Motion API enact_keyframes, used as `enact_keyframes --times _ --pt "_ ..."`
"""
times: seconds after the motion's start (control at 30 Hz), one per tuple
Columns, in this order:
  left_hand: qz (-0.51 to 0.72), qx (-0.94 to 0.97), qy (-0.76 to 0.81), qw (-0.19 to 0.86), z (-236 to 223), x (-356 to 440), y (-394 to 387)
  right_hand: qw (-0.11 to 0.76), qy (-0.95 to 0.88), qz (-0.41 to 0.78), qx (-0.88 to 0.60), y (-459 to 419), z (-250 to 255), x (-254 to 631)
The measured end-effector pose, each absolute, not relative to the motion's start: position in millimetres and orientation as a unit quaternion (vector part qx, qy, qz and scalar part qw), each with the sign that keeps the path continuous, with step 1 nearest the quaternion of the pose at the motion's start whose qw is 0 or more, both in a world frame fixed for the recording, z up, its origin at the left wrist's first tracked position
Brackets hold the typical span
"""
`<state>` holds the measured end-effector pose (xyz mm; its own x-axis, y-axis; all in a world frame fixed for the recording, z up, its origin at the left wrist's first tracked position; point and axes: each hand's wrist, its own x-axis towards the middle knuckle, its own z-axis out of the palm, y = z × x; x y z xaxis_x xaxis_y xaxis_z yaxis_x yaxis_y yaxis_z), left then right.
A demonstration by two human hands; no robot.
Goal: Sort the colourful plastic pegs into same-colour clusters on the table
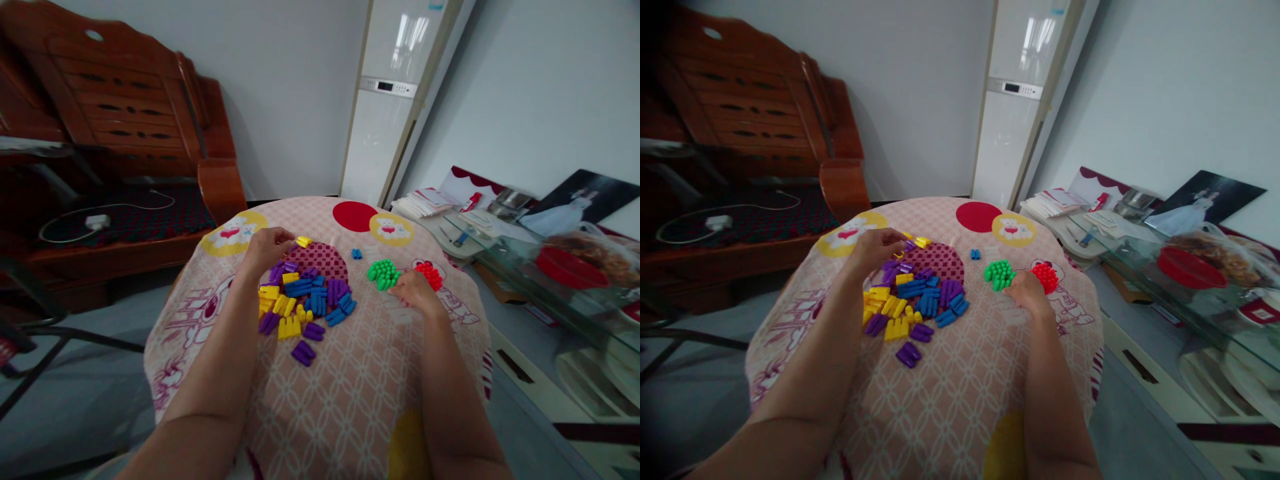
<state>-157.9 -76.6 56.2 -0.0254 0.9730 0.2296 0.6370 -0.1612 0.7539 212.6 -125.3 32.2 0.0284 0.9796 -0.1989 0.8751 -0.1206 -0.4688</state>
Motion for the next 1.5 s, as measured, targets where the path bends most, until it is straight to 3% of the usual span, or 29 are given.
enact_keyframes --times 0.13,0.3,0.53,0.67,0.9,1.03,1.3,1.5 --pt "0.297 0.692 0.617 0.229 51.4 -157.8 -75.9 0.122 -0.652 0.332 -0.67 -132.0 39.3 207.4" --pt "0.267 0.744 0.59 0.165 50.8 -137.7 -75.4 0.127 -0.688 0.344 -0.626 -141.4 38.0 185.9" --pt "0.293 0.668 0.683 0.04 32.9 -145.4 -64.3 0.141 -0.761 0.15 -0.616 -166.2 5.8 164.0" --pt "0.266 0.651 0.71 0.031 23.8 -151.8 -42.4 0.179 -0.735 0.077 -0.65 -176.1 -15.1 158.5" --pt "0.109 0.663 0.734 0.094 32.8 -127.2 -5.7 0.23 -0.7 0.037 -0.676 -177.4 -28.3 151.4" --pt "0.043 0.739 0.669 0.067 35.5 -115.4 -18.7 0.237 -0.696 0.04 -0.676 -176.8 -27.9 150.8" --pt "0.034 0.818 0.57 0.065 39.5 -120.3 -57.8 0.224 -0.701 0.058 -0.675 -177.6 -19.1 149.7" --pt "0.158 0.836 0.525 0.03 44.2 -48.9 -42.5 0.24 -0.698 0.082 -0.669 -177.0 -18.2 150.1"
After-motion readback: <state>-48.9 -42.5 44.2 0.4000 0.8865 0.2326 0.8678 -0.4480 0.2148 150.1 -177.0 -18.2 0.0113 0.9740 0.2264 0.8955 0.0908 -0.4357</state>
